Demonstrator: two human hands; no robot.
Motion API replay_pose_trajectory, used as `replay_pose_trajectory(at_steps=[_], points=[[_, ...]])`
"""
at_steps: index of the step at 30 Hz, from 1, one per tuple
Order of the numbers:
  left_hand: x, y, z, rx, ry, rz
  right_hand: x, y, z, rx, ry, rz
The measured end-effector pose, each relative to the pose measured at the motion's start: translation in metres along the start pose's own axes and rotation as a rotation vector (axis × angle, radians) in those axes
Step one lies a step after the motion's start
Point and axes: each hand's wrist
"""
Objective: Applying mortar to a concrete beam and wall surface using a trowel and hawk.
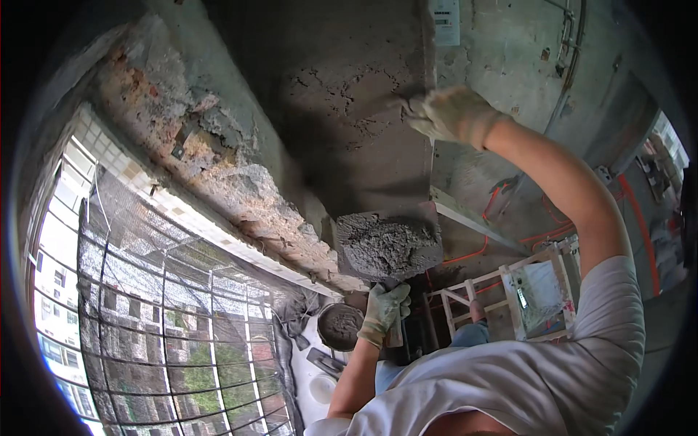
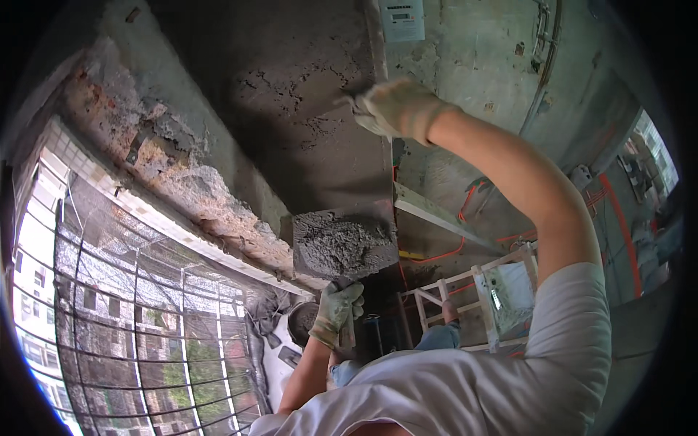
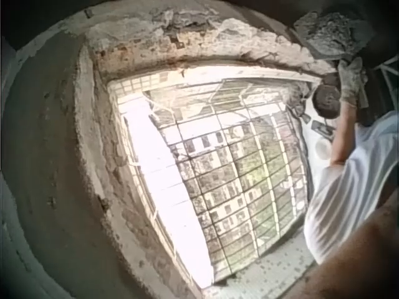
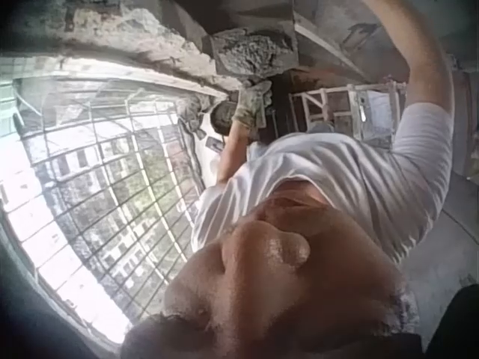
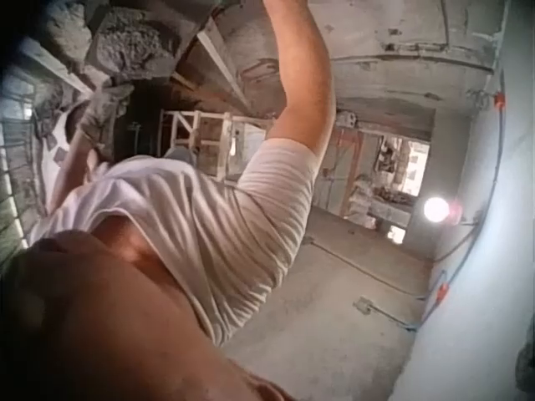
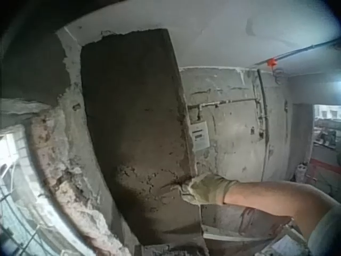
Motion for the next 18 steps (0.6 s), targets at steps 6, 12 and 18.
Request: replay_pose_trajectory(at_steps=[6, 12, 18], points=[[-0.003, 0.001, 0.009, 0.002, -0.005, -0.046, -0.004, -0.07, -0.082, 0.188, 0.067, -0.025], [-0.006, -0.001, 0.014, -0.032, 0.003, -0.069, -0.105, -0.047, -0.064, 0.509, 0.387, -0.746], [-0.009, 0.003, 0.01, -0.097, -0.019, -0.054, -0.044, 0.026, 0.006, 0.494, 0.395, -0.987]])
Point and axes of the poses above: each hand's wrist, its own z-axis away from the middle knuckle, its own y-axis out of the palm, x = y × z, and after that the axes turned 8 degrees about y, right-handed
